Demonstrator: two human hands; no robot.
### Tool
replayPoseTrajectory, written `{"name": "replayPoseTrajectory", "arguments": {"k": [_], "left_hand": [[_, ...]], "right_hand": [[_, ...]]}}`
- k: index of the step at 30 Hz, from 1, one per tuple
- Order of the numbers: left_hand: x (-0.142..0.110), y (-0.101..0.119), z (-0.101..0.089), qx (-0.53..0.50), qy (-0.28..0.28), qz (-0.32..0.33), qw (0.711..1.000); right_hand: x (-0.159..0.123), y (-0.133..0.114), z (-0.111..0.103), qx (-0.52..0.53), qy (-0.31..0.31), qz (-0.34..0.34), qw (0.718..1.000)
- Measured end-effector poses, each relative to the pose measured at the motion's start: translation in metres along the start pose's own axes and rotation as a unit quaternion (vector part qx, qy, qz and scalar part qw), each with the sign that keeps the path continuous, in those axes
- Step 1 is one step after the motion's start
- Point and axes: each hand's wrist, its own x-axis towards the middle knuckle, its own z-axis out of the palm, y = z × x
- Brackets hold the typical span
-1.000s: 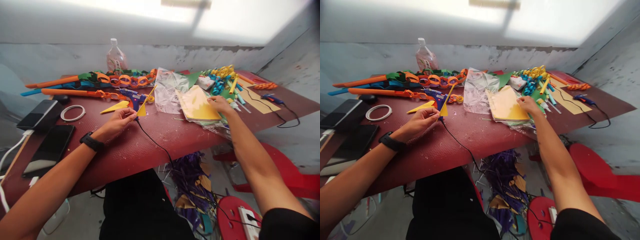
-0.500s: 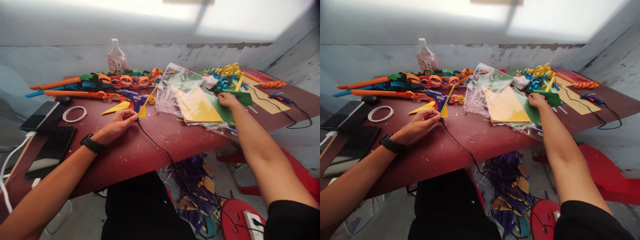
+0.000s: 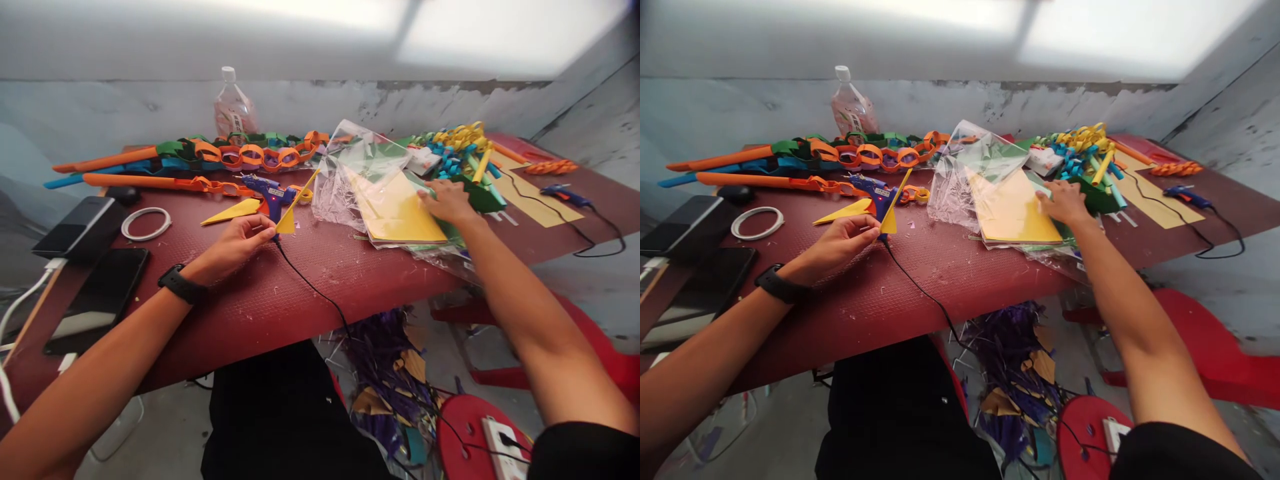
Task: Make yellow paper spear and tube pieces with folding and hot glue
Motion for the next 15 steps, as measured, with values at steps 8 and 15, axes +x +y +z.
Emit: {"name": "replayPoseTrajectory", "arguments": {"k": [8, 15], "left_hand": [[0.001, -0.001, -0.002, 0.008, 0.000, 0.011, 1.000], [0.004, -0.005, -0.004, 0.022, -0.002, 0.028, 0.999]], "right_hand": [[-0.121, -0.096, -0.032, 0.136, -0.190, -0.282, 0.930], [-0.136, -0.100, -0.017, -0.032, -0.078, -0.145, 0.986]]}}
